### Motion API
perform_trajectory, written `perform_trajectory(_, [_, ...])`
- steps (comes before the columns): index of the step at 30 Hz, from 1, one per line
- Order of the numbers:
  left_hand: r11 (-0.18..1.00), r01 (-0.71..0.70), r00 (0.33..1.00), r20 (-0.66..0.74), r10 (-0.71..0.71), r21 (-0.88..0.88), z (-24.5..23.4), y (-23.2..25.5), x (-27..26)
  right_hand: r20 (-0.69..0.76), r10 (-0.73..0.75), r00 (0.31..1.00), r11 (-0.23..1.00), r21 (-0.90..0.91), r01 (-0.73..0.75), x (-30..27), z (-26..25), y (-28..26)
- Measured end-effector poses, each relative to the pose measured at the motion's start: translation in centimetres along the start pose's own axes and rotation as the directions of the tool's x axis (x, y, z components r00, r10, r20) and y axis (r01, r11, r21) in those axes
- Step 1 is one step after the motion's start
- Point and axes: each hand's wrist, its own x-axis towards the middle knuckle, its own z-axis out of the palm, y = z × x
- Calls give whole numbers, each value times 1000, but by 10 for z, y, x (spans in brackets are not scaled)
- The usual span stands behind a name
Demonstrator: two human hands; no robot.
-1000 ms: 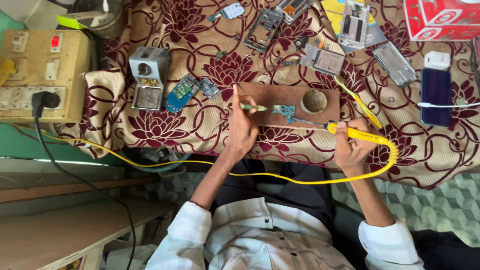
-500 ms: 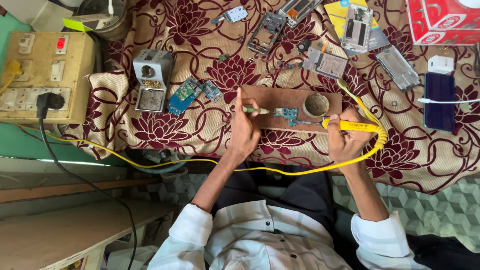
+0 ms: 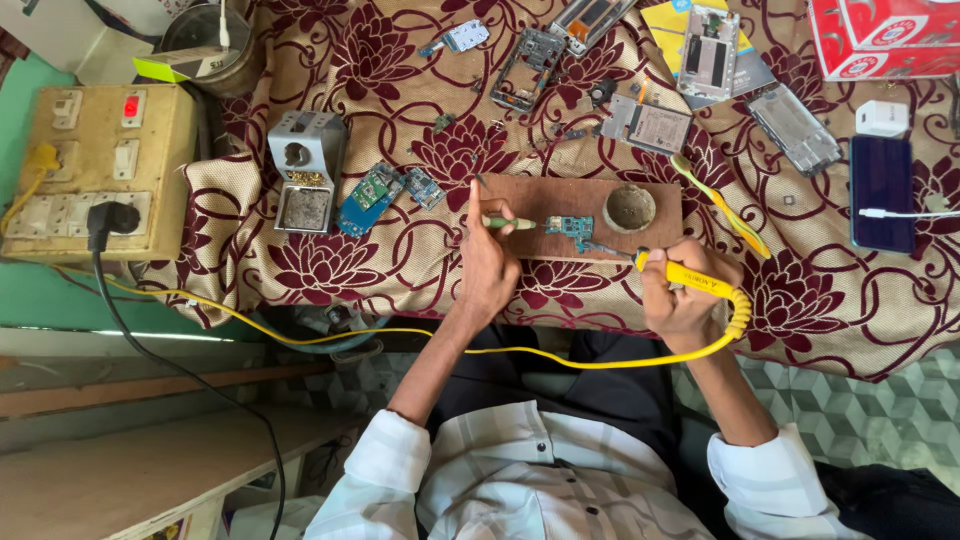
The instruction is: The person solders a small blue circuit board using a soldering iron and solder wire. They repeatedly apply solder to various points on the board while holding it steady with their other hand.
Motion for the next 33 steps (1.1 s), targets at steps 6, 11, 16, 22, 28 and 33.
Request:
perform_trajectory(6, [998,60,998,28,-60,-1,5,-3,-3,18,35,999,999,34,-35,-2,1,-4])
perform_trajectory(11, [999,25,1000,11,-24,-23,4,0,-5,15,-36,999,999,6,35,-1,5,-8])
perform_trajectory(16, [997,46,999,3,-46,-54,5,0,-4,-5,-92,996,996,9,92,-3,9,-9])
perform_trajectory(22, [994,9,993,-119,-22,-110,11,-16,-9,4,-11,1000,999,-51,11,-17,8,-1])
perform_trajectory(28, [994,-72,968,-245,48,-88,15,-24,-8,-176,49,983,998,58,-39,-29,12,24])
perform_trajectory(33, [995,-71,973,-224,54,-68,9,-16,-9,-106,202,974,920,361,-151,-33,16,34])
